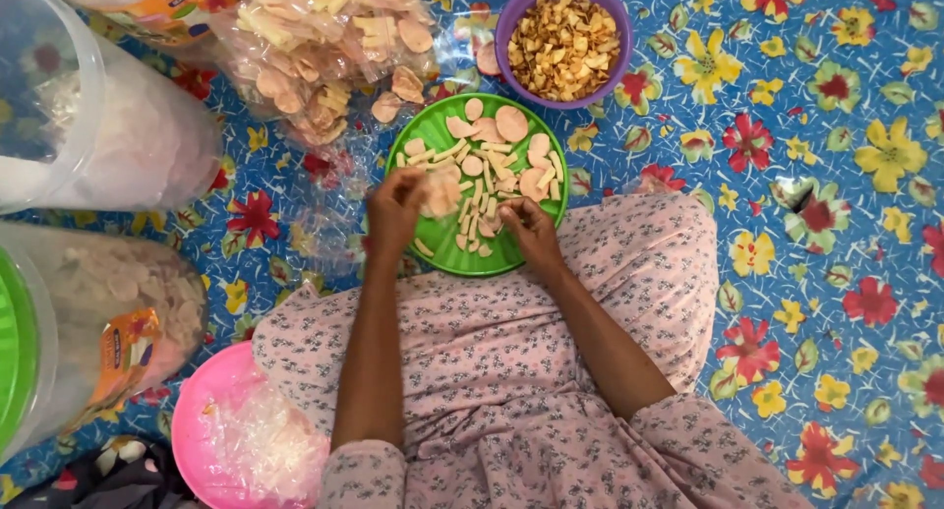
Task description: Sorting and peeling small food items from a plate into a pile while sitting on the floor.
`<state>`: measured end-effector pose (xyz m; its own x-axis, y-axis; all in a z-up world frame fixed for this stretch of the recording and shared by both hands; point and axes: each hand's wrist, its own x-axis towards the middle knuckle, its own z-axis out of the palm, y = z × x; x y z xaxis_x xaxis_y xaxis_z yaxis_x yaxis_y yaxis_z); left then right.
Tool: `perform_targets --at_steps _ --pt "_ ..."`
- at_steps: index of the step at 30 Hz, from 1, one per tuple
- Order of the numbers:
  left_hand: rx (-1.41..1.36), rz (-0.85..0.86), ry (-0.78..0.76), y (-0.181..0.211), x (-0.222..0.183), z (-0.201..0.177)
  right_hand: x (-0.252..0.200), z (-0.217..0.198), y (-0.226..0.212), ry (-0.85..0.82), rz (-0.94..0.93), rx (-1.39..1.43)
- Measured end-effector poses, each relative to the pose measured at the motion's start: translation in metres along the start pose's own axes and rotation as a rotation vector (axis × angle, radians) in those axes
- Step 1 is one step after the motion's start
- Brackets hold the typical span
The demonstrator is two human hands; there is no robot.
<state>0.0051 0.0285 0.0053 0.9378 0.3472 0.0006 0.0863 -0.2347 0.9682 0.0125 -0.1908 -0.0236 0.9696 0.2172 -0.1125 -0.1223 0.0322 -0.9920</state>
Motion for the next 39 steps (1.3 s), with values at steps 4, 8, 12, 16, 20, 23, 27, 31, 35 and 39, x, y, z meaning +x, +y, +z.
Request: perform_targets --at_steps 4,8,12,16,20,23,27,31,35,39 --pt "-0.009 0.098 0.083 0.019 0.037 -0.031 0.005 -0.002 0.015 -0.009 0.016 -0.044" --pt "0.047 0.115 0.388 -0.007 0.073 -0.056 0.005 -0.004 0.020 -0.004 0.027 -0.071" --pt "0.203 0.129 0.517 -0.034 0.075 -0.077 0.003 -0.001 0.013 -0.003 0.051 -0.080" --pt "0.345 0.151 0.485 -0.096 0.060 -0.100 0.006 0.000 0.018 -0.022 0.029 -0.089" --pt "0.675 0.118 0.346 -0.116 0.050 -0.099 0.005 0.001 0.016 -0.026 0.044 -0.102" --pt "0.748 0.082 0.273 -0.108 0.054 -0.083 0.003 0.002 0.012 -0.020 0.036 -0.123" --pt "0.852 -0.101 0.183 -0.100 0.054 -0.063 0.000 0.003 0.007 -0.006 0.032 -0.119" --pt "0.827 -0.195 0.170 -0.104 0.057 -0.058 0.000 0.002 0.011 -0.009 0.024 -0.112" --pt "0.779 -0.161 0.202 -0.132 0.061 -0.059 0.001 0.002 0.014 -0.013 0.025 -0.100" --pt "0.704 -0.079 0.293 -0.088 0.051 -0.055 -0.001 0.001 0.011 -0.004 0.017 -0.100"
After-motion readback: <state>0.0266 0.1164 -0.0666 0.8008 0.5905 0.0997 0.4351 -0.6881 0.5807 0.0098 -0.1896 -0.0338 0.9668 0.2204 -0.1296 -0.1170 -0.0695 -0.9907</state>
